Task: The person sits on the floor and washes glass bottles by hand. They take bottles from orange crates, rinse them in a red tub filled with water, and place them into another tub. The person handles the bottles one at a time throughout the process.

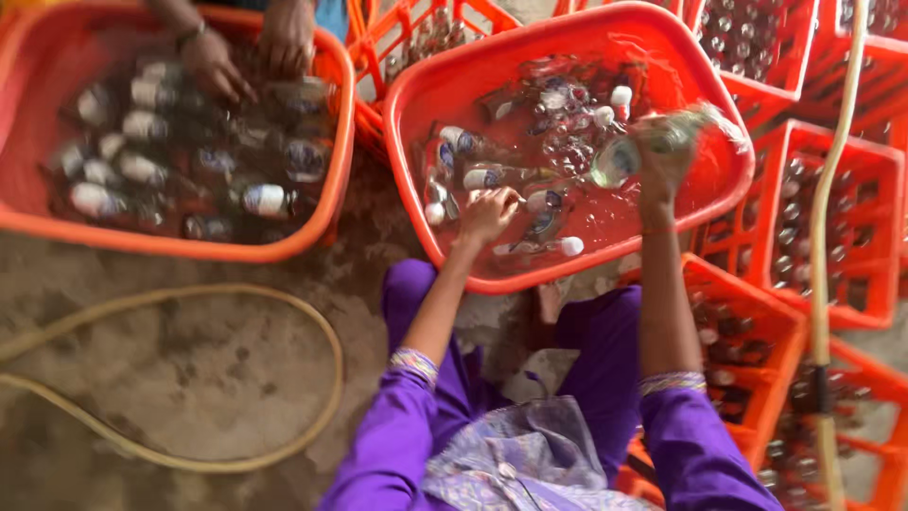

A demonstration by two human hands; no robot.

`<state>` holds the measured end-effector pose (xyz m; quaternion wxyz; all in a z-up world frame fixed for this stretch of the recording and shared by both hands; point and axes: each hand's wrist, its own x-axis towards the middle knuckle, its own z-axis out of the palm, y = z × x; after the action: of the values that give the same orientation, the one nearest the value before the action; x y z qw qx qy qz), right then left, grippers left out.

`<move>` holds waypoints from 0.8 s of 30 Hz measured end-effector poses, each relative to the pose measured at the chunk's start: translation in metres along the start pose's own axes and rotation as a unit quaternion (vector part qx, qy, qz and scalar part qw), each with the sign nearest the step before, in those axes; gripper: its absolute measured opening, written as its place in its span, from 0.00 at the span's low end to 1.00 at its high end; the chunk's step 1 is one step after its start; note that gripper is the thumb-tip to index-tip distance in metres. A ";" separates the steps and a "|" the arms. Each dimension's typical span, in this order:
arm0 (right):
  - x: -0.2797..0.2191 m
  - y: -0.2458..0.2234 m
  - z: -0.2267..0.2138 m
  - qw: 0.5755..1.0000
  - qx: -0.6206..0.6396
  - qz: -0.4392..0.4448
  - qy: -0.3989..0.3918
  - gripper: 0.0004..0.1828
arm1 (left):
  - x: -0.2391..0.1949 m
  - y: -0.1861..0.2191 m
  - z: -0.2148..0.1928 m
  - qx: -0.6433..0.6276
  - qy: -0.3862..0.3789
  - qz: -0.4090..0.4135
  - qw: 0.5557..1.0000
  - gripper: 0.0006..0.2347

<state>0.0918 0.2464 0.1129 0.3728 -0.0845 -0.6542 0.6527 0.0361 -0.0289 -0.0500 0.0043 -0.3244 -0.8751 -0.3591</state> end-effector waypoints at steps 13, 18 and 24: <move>-0.012 0.017 -0.017 0.998 -0.023 0.007 -0.059 0.29 | 0.039 0.072 -0.022 -0.052 -0.150 0.020 0.987 0.22; 0.009 -0.037 0.040 0.949 -0.129 0.078 -0.278 0.38 | 0.092 0.094 -0.014 -0.134 -0.021 0.182 0.974 0.29; 0.021 -0.043 0.071 0.905 -0.181 0.017 -0.384 0.54 | 0.090 0.101 -0.035 -0.261 0.055 0.003 0.964 0.47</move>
<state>0.0501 0.1969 0.1693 0.0597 0.0962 -0.8518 0.5114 0.0147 0.0535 0.0606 -0.0313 -0.2968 -0.7486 -0.5920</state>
